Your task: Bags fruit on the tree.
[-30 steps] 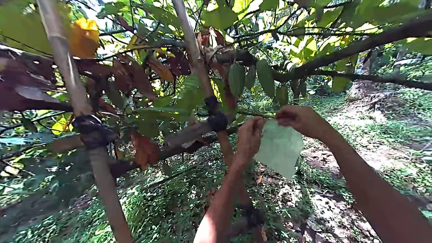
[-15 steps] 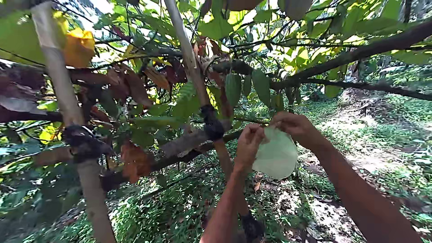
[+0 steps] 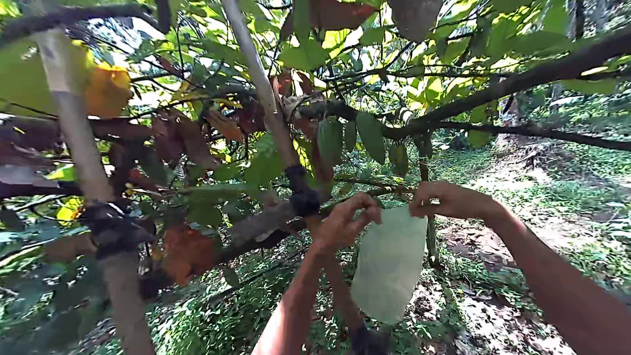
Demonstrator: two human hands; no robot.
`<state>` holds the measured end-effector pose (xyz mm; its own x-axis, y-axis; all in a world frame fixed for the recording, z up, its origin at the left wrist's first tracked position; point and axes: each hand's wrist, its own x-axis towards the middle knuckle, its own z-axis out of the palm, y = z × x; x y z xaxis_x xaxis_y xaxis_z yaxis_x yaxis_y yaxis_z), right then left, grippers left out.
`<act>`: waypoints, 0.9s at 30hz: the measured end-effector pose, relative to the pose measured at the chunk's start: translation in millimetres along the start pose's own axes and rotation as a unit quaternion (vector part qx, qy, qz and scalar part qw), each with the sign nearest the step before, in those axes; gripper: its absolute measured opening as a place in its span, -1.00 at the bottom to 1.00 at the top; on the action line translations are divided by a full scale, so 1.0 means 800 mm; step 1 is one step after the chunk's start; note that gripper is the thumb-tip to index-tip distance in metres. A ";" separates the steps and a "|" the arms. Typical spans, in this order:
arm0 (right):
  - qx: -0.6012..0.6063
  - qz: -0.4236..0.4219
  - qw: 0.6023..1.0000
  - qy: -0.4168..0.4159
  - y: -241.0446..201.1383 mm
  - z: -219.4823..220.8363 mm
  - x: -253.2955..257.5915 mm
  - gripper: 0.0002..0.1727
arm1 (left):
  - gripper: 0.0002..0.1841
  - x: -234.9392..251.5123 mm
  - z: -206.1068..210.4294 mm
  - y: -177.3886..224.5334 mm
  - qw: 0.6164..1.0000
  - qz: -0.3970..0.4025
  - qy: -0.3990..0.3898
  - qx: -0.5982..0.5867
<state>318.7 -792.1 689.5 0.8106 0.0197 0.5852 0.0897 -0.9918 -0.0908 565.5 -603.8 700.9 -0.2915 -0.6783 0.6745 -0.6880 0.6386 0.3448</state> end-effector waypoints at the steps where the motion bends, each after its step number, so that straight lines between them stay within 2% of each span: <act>1: -0.039 -0.005 0.999 0.013 0.001 -0.004 0.003 -0.86 | -0.79 0.005 -0.004 0.005 0.995 0.006 -0.014 0.097; 4: -0.150 -0.012 0.986 0.078 0.006 -0.021 0.021 -0.92 | -0.85 0.027 -0.022 0.000 0.946 0.040 -0.008 0.322; 6: -0.161 -0.002 0.983 0.093 0.006 -0.039 0.040 -0.88 | -0.82 0.045 -0.034 0.003 0.927 0.049 -0.001 0.373; 8: -0.181 -0.001 0.980 0.086 0.023 -0.053 0.059 -0.89 | -0.80 0.064 -0.040 0.010 0.920 0.024 -0.013 0.391; 10: -0.179 -0.005 0.982 0.058 0.041 -0.064 0.075 -0.87 | -0.75 0.083 -0.040 0.020 0.914 -0.045 -0.045 0.400; 13: -0.156 0.017 0.988 -0.016 0.039 -0.084 0.096 -0.85 | -0.68 0.108 -0.034 0.041 0.898 -0.148 -0.093 0.403; 16: -0.146 0.066 0.982 -0.103 0.025 -0.091 0.107 -0.88 | -0.72 0.119 -0.028 0.052 0.875 -0.195 -0.152 0.416; 18: -0.161 0.088 0.974 -0.136 0.025 -0.086 0.108 -0.89 | -0.73 0.120 -0.023 0.053 0.866 -0.198 -0.174 0.425; 20: -0.176 0.097 0.974 -0.108 0.030 -0.088 0.107 -0.90 | -0.71 0.121 -0.027 0.055 0.869 -0.190 -0.160 0.429; 24: -0.192 0.025 0.981 -0.029 0.020 -0.124 0.109 -0.85 | -0.72 0.133 -0.051 0.079 0.879 -0.169 -0.103 0.434; 27: -0.220 0.056 0.973 0.043 0.007 -0.142 0.130 -0.80 | -0.73 0.153 -0.067 0.101 0.865 -0.165 -0.065 0.470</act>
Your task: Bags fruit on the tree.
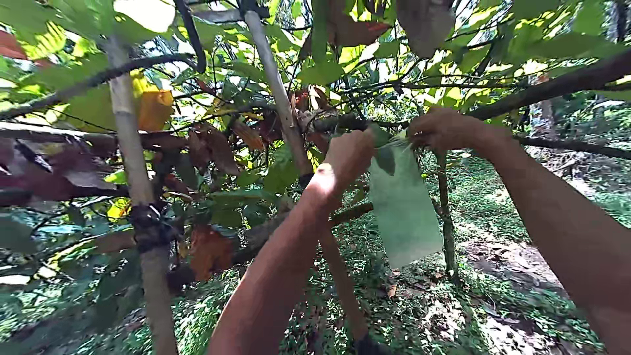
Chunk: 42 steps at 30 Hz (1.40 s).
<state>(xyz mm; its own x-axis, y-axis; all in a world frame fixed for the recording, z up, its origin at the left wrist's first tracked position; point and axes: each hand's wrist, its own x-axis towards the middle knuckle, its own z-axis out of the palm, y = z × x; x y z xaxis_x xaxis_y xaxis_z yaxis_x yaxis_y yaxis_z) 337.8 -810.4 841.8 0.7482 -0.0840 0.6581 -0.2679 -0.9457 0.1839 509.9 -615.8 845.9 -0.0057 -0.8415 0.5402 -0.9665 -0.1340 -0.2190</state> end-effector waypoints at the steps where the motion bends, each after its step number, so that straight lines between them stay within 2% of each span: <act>1: -0.007 0.022 0.999 0.022 0.001 -0.003 0.009 -0.78 | -0.73 0.008 -0.009 0.000 1.000 -0.011 0.014 0.016; 4: -0.037 0.060 0.995 0.074 -0.009 -0.006 0.034 -0.73 | -0.64 0.029 -0.035 -0.010 0.998 -0.044 0.046 0.003; 6: -0.010 0.102 0.991 0.088 -0.019 -0.001 0.047 -0.69 | -0.62 0.042 -0.041 -0.031 0.990 -0.010 0.084 -0.114; 8: 0.016 0.131 0.985 0.114 -0.022 0.006 0.056 -0.67 | -0.63 0.055 -0.036 -0.044 0.955 0.024 0.119 -0.269; 10: 0.026 0.141 0.980 0.137 -0.026 0.013 0.064 -0.66 | -0.62 0.057 -0.027 -0.040 0.915 0.013 0.154 -0.372; 13: 0.021 0.129 0.980 0.153 -0.033 0.021 0.072 -0.68 | -0.59 0.012 -0.006 -0.015 0.871 0.016 0.184 -0.456; 17: 0.018 0.129 0.980 0.150 -0.032 0.014 0.068 -0.68 | -0.63 0.044 0.008 -0.032 0.847 0.042 0.226 -0.480; 19: 0.005 0.132 0.982 0.138 -0.028 0.004 0.064 -0.66 | -0.65 0.048 0.005 -0.033 0.881 0.072 0.203 -0.422; 21: -0.021 0.118 0.984 0.129 -0.025 -0.010 0.059 -0.65 | -0.68 0.034 0.002 -0.028 0.931 0.114 0.177 -0.299; 24: 0.049 0.109 0.984 0.133 -0.032 -0.034 0.052 -0.64 | -0.73 0.050 -0.006 -0.031 0.954 0.113 0.179 -0.212; 26: 0.193 0.104 0.956 0.196 -0.051 -0.036 0.050 -0.74 | -0.74 0.060 0.001 -0.032 0.951 0.108 0.201 -0.209; 28: 0.370 0.107 0.882 0.272 -0.072 -0.023 0.053 -0.83 | -0.74 0.076 0.025 -0.044 0.936 0.143 0.243 -0.211; 30: 0.501 0.084 0.807 0.300 -0.078 -0.001 0.060 -0.80 | -0.72 0.121 0.072 -0.099 0.918 0.197 0.301 -0.166; 32: 0.558 0.051 0.771 0.303 -0.076 0.018 0.067 -0.74 | -0.68 0.146 0.089 -0.132 0.907 0.220 0.326 -0.151; 34: 0.546 0.036 0.782 0.298 -0.070 0.027 0.068 -0.69 | -0.71 0.120 0.050 -0.103 0.930 0.150 0.268 -0.204; 37: 0.457 0.050 0.843 0.278 -0.064 0.021 0.055 -0.68 | -0.76 0.075 0.010 -0.063 0.922 0.101 0.248 -0.280; 39: 0.419 0.045 0.873 0.246 -0.058 0.018 0.049 -0.70 | -0.73 0.058 0.006 -0.049 0.905 0.104 0.255 -0.324; 42: 0.361 0.023 0.905 0.225 -0.058 0.019 0.054 -0.71 | -0.76 0.062 0.015 -0.052 0.897 0.156 0.273 -0.311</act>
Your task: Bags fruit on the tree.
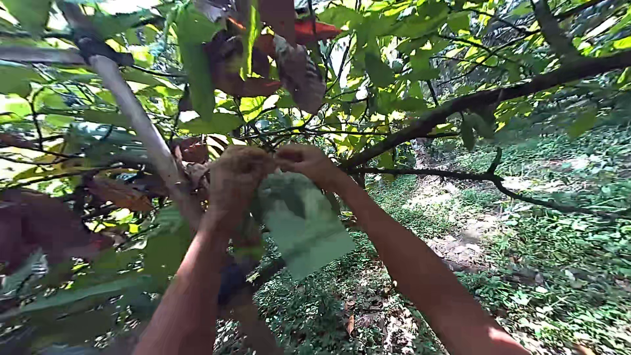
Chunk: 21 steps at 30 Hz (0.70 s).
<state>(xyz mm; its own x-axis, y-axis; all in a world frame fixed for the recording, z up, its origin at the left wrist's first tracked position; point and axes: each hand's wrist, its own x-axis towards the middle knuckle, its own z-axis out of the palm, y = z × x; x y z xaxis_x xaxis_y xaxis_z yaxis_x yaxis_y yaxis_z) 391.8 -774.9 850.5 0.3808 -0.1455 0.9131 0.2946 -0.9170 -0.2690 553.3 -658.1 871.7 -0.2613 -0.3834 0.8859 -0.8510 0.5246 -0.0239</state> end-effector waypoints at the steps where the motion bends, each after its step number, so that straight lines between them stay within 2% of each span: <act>1: 0.001 0.005 1.000 -0.005 -0.002 0.000 0.000 -0.72 | -0.78 -0.002 0.002 0.000 1.000 0.002 0.001 0.001; 7: -0.066 0.001 0.995 -0.081 -0.014 -0.009 -0.001 -0.68 | -0.80 -0.004 0.005 0.013 0.998 -0.049 -0.011 0.034; 11: -0.073 0.010 0.991 -0.110 -0.019 -0.005 0.002 -0.66 | -0.77 -0.007 0.002 0.004 0.998 -0.031 -0.027 0.041; 14: -0.055 -0.026 0.994 -0.093 -0.004 0.000 0.008 -0.64 | -0.69 0.000 0.002 0.001 0.996 -0.072 -0.053 0.019; 16: -0.065 -0.035 0.993 -0.088 -0.002 -0.002 0.008 -0.56 | -0.61 0.001 0.006 0.000 0.994 -0.088 -0.063 -0.024; 18: -0.078 -0.040 0.993 -0.084 -0.003 -0.001 0.008 -0.45 | -0.52 0.001 0.006 -0.006 0.995 -0.070 -0.064 -0.043; 21: -0.051 -0.022 0.994 -0.094 0.000 -0.001 0.011 -0.43 | -0.29 0.006 0.006 -0.018 0.996 -0.060 -0.064 -0.028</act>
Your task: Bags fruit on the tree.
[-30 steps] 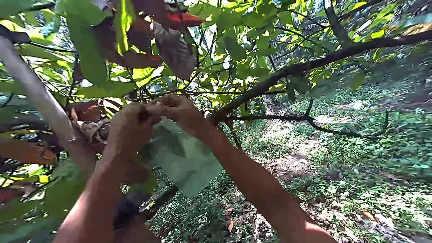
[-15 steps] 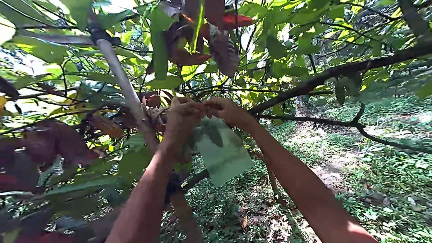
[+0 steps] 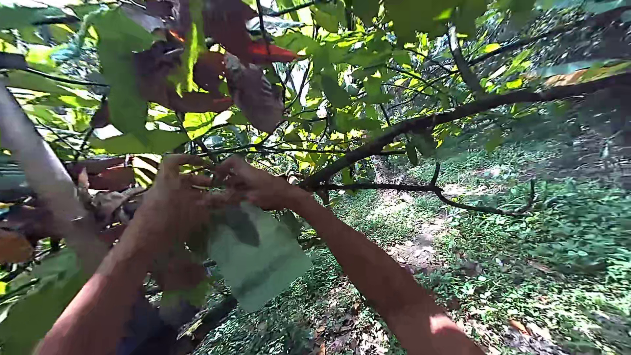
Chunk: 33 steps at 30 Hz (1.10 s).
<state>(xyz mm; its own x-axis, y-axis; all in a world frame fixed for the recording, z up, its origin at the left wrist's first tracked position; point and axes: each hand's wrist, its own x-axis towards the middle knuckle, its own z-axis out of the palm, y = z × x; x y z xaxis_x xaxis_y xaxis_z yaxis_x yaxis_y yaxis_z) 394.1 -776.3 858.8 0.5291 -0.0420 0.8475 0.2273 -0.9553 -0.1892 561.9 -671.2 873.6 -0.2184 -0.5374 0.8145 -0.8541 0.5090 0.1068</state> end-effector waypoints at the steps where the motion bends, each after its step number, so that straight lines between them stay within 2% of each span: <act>1: 0.014 -0.001 1.000 0.001 0.001 0.000 -0.001 -0.43 | -0.24 0.006 0.000 -0.011 1.000 -0.007 -0.004 0.008; 2: 0.018 -0.007 1.000 0.003 0.001 0.001 -0.002 -0.43 | -0.26 0.013 0.000 -0.020 1.000 -0.019 -0.011 0.018; 5: -0.013 -0.019 1.000 -0.008 -0.005 -0.001 -0.007 -0.54 | -0.68 0.023 -0.001 -0.022 0.997 -0.046 -0.047 0.052; 6: -0.030 -0.018 0.999 -0.013 -0.006 -0.002 -0.007 -0.57 | -0.77 0.022 -0.001 -0.027 0.997 -0.029 -0.044 0.058; 10: -0.042 -0.036 0.998 0.006 -0.008 -0.008 -0.015 -0.74 | -0.91 0.010 0.007 -0.041 0.998 0.043 0.016 0.031; 12: -0.027 -0.056 0.998 0.024 -0.005 -0.009 -0.019 -0.78 | -0.91 0.005 0.012 -0.043 0.997 0.061 0.042 0.016; 15: 0.009 -0.038 0.999 0.030 -0.001 -0.003 -0.020 -0.77 | -0.91 -0.003 0.020 -0.069 0.991 0.108 0.074 0.040; 17: 0.014 -0.015 0.999 0.047 0.000 0.006 -0.016 -0.75 | -0.95 -0.016 0.025 -0.055 0.974 0.172 0.109 0.099; 19: -0.021 0.011 0.998 0.065 0.000 0.010 -0.012 -0.75 | -0.87 -0.023 0.033 -0.041 0.962 0.209 0.110 0.140; 21: -0.054 0.044 0.996 0.061 -0.003 0.013 -0.009 -0.76 | -0.83 -0.032 0.036 -0.030 0.967 0.195 0.097 0.129; 24: -0.023 0.085 0.994 0.059 -0.007 0.013 -0.007 -0.72 | -0.78 -0.033 0.044 -0.060 0.968 0.180 0.110 0.133; 26: 0.036 0.083 0.995 0.050 -0.003 0.009 -0.005 -0.62 | -0.80 -0.029 0.047 -0.065 0.975 0.133 0.104 0.145; 28: 0.061 0.073 0.994 0.053 -0.008 0.007 -0.009 -0.46 | -0.85 -0.014 0.047 -0.102 0.961 0.188 0.111 0.171; 30: 0.026 0.070 0.994 0.075 -0.020 0.006 -0.013 -0.38 | -0.87 -0.004 0.039 -0.075 0.980 0.128 0.084 0.131; 31: -0.008 0.068 0.993 0.094 -0.020 0.007 -0.012 -0.39 | -0.87 0.002 0.036 -0.083 0.967 0.196 0.095 0.134; 32: -0.042 0.066 0.991 0.108 -0.017 0.008 -0.010 -0.44 | -0.83 0.020 0.039 -0.112 0.905 0.363 0.152 0.160; 33: -0.075 0.062 0.988 0.120 -0.014 0.011 -0.007 -0.54 | -0.78 0.011 0.038 -0.076 0.907 0.348 0.154 0.177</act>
